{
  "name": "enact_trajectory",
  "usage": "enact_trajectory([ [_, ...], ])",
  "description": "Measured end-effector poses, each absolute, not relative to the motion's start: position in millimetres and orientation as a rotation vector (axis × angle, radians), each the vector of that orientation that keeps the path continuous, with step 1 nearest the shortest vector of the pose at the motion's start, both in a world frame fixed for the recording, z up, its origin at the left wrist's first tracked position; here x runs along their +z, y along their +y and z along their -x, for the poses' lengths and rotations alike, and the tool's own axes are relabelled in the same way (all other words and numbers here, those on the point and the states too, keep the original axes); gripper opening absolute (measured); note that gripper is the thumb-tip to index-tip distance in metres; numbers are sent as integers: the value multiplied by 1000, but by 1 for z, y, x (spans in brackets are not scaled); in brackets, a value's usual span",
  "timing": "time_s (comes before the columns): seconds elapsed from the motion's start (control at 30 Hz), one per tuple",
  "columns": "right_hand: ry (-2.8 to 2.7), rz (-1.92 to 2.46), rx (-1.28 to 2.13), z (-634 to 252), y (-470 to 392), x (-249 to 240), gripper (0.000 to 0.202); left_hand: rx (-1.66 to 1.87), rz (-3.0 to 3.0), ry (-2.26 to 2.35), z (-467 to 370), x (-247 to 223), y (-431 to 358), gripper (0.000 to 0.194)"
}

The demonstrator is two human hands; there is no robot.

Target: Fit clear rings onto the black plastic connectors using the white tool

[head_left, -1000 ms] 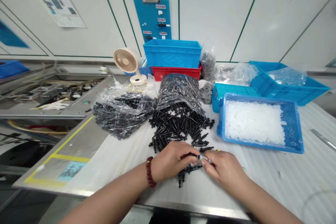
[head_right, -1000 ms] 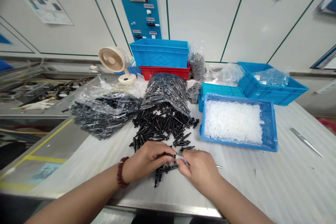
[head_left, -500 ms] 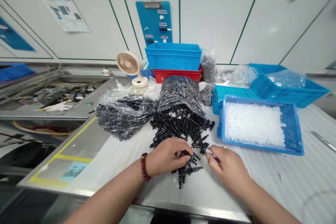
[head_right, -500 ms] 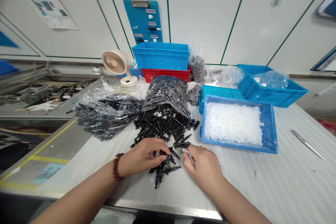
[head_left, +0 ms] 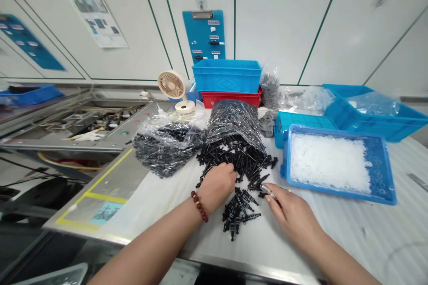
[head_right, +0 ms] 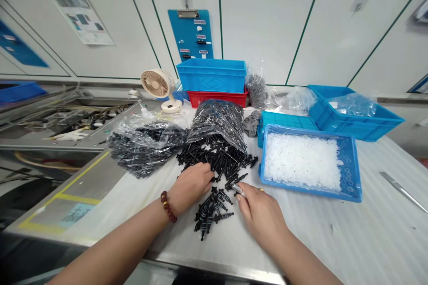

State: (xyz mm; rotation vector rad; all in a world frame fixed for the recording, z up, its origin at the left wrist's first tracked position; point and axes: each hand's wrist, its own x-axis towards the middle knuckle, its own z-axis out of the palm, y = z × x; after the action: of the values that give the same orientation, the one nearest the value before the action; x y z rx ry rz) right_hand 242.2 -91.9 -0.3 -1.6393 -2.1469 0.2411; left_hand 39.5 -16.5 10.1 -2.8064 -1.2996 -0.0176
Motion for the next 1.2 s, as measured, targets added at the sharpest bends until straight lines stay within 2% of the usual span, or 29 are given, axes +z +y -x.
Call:
enact_trajectory([
  [0.17,-2150,1680,336,-240,-92,4,34,-198,2883,-1353,-35,7,-13,13],
  [0.37,-2150,1640,424,-242,-92,1,35,-1016,3025,-1514,-33,14,-21,11],
  [0.5,-2163,1619,467,-242,-93,2,34,-1261,3269,-1530,-36,15,-29,9],
  [0.67,-2194,1578,484,-241,-94,4,33,-1260,3459,-1383,-37,14,-31,10],
  [1.2,-2363,1628,466,-234,-95,5,21,-989,3492,-1014,-43,5,-36,10],
])
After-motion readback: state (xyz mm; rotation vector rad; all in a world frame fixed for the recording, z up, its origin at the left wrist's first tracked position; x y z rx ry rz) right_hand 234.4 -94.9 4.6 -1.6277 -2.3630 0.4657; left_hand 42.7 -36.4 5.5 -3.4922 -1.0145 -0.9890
